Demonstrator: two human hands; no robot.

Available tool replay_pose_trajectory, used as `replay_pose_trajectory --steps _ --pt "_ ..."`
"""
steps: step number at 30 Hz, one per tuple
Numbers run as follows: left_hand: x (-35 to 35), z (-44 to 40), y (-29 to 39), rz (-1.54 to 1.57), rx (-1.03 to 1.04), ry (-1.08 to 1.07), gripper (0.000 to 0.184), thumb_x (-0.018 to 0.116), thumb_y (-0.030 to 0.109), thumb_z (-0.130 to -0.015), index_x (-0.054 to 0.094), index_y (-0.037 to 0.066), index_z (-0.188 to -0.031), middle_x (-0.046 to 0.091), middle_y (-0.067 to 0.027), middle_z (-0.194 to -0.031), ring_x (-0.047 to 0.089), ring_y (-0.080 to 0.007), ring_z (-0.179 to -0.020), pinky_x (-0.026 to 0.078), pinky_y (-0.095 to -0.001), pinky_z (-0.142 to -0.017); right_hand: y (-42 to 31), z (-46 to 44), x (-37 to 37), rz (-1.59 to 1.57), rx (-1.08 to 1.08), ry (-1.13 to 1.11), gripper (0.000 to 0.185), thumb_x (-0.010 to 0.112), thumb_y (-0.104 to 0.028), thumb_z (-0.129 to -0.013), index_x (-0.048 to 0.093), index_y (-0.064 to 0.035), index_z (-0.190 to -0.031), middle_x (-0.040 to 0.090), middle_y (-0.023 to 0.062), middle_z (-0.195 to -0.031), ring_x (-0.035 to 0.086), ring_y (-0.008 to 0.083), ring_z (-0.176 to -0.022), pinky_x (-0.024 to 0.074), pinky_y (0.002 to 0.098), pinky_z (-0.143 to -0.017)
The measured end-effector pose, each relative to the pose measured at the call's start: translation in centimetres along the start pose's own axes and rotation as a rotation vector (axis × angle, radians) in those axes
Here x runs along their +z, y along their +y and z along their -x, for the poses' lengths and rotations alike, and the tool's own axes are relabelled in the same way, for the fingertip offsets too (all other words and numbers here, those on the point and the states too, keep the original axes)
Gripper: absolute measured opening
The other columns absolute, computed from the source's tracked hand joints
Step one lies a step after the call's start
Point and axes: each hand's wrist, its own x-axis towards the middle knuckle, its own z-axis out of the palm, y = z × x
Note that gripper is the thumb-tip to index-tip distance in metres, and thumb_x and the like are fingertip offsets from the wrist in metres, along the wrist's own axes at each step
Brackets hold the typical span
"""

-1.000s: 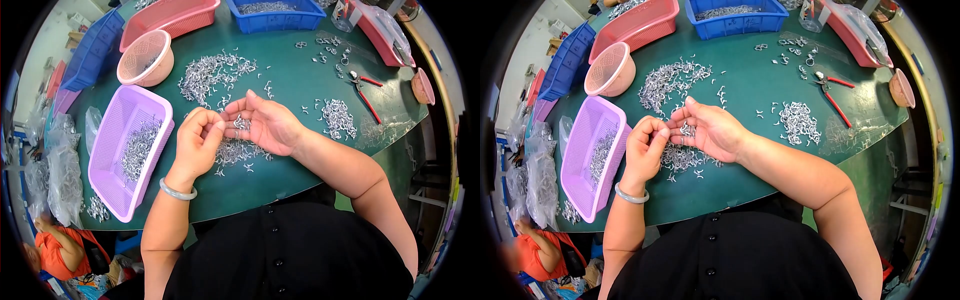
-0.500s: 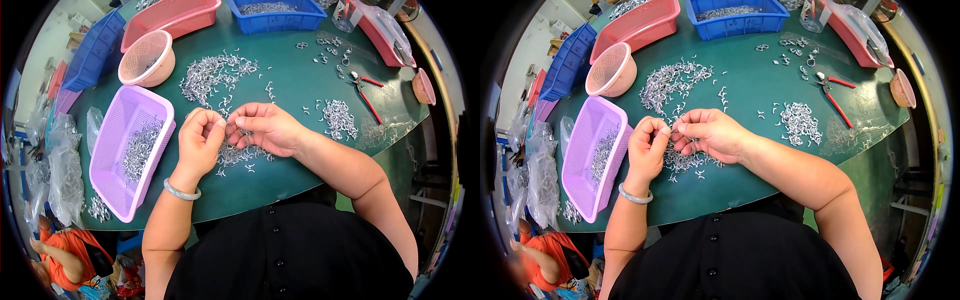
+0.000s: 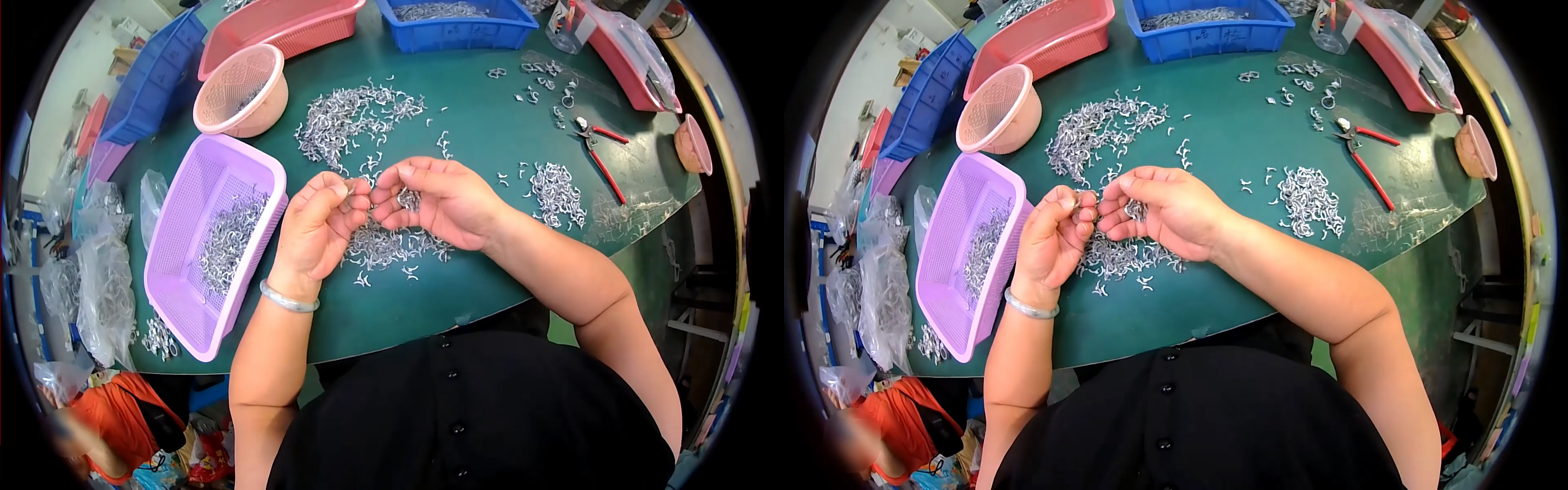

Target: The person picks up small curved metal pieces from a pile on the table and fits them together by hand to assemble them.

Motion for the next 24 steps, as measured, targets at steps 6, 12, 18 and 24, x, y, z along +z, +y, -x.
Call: replay_pose_trajectory --steps 6,12,18,24 --pt "0.4 0.2 0.1 -0.048 0.053 -0.025 0.007 0.048 0.001 -0.084 0.053 0.003 -0.088 0.059 -0.0092 -0.090 0.059 -0.0134 -0.076 0.049 -0.0238 -0.068 0.0 -0.1 0.0 -0.057 -0.003 0.017 0.022 0.045 -0.017 -0.091 0.054 0.0030 -0.098 0.056 0.0149 -0.095 0.058 0.0262 -0.088 0.0485 0.0377 -0.080" --pt "0.8 0.4 -0.5 -0.390 0.185 0.015 0.014 0.049 -0.004 -0.082 0.055 -0.001 -0.094 0.057 -0.0073 -0.091 0.058 -0.0124 -0.075 0.048 -0.0233 -0.068 0.4 -0.2 -0.1 -0.085 0.008 0.031 0.022 0.045 -0.017 -0.091 0.053 0.0026 -0.097 0.056 0.0151 -0.095 0.058 0.0261 -0.090 0.0478 0.0388 -0.082" --pt "2.3 0.8 -1.0 -1.203 0.446 0.011 0.019 0.061 -0.004 -0.072 0.063 0.001 -0.089 0.052 -0.0053 -0.079 0.058 -0.0117 -0.070 0.046 -0.0245 -0.058 0.6 0.1 0.1 -0.099 0.024 0.047 0.021 0.046 -0.017 -0.091 0.052 0.0012 -0.098 0.055 0.0124 -0.094 0.057 0.0226 -0.090 0.0469 0.0374 -0.081" --pt "2.7 1.0 -0.9 -1.379 0.559 -0.006 0.017 0.066 -0.002 -0.068 0.064 0.002 -0.085 0.050 -0.0052 -0.072 0.056 -0.0129 -0.063 0.045 -0.0251 -0.055 0.8 0.1 -0.2 -0.094 0.039 0.024 0.022 0.047 -0.018 -0.091 0.051 0.0009 -0.100 0.054 0.0115 -0.095 0.055 0.0199 -0.088 0.0465 0.0360 -0.079"
